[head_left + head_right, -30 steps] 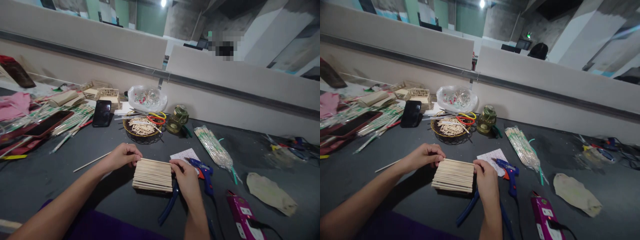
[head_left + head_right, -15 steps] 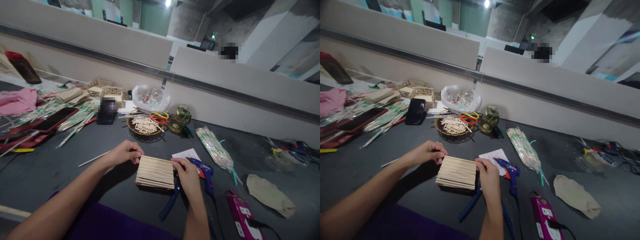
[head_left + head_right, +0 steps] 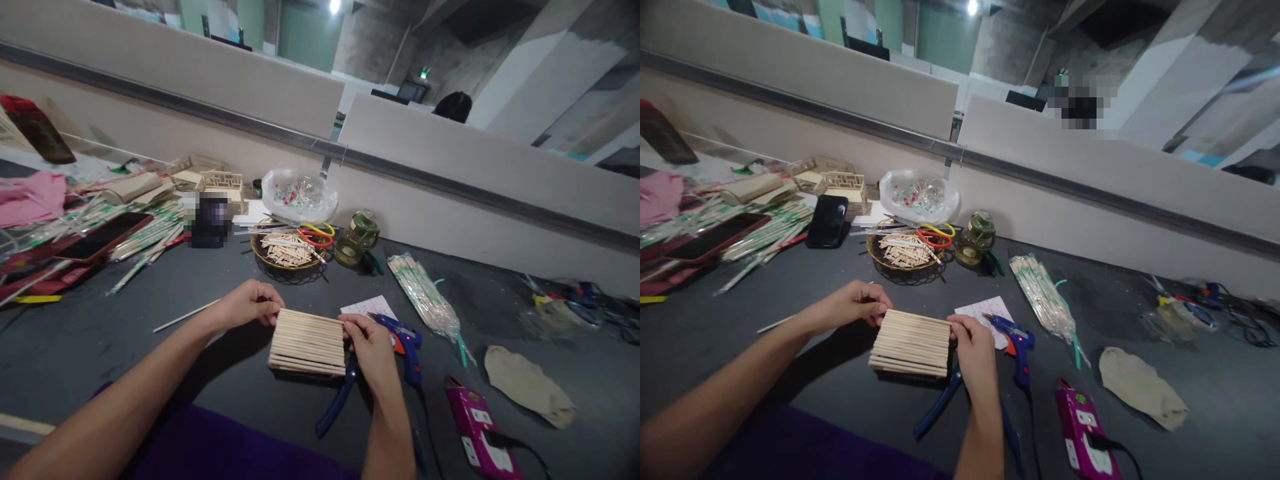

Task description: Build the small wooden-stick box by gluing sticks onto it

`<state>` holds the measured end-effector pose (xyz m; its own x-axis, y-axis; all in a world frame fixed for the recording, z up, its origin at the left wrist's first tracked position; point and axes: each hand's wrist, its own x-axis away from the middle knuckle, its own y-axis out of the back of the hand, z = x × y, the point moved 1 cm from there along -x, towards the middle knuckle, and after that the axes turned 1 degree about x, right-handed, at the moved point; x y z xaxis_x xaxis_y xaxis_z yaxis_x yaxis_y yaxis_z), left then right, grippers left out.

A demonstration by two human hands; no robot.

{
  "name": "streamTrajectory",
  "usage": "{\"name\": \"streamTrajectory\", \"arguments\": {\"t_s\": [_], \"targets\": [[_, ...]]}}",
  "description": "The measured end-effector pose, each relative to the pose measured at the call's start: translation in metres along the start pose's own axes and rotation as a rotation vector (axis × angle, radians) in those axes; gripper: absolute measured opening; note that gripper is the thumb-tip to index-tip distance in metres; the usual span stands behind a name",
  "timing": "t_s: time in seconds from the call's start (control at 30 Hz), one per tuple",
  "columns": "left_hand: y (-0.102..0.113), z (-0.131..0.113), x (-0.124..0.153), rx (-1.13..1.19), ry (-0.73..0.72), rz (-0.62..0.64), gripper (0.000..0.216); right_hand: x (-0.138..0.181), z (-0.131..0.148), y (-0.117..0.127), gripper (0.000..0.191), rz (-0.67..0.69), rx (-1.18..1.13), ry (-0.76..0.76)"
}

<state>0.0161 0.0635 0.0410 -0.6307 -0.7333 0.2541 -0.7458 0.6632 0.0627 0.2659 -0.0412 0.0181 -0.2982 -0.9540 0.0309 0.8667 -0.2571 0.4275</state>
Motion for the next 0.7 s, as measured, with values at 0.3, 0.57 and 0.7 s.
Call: {"name": "streamTrajectory", "arguments": {"t_s": [0.3, 0.57, 0.7], "targets": [[0.0004, -0.0070, 0.0051, -0.087, 0.046, 0.031, 0.028, -0.0003, 0.0037, -0.0019, 0.027, -0.008, -0.026, -0.002], [0.0023, -0.0030, 0.0043, -0.059, 0.057, 0.023, 0.026, -0.0005, 0.0026, -0.0012, 0.026, 0.003, -0.010, 0.008], [0.0021, -0.0031, 0.0043, -0.066, 0.044, 0.015, 0.025, -0.0004, 0.0018, -0.0011, 0.026, 0.005, -0.012, 0.013]]}}
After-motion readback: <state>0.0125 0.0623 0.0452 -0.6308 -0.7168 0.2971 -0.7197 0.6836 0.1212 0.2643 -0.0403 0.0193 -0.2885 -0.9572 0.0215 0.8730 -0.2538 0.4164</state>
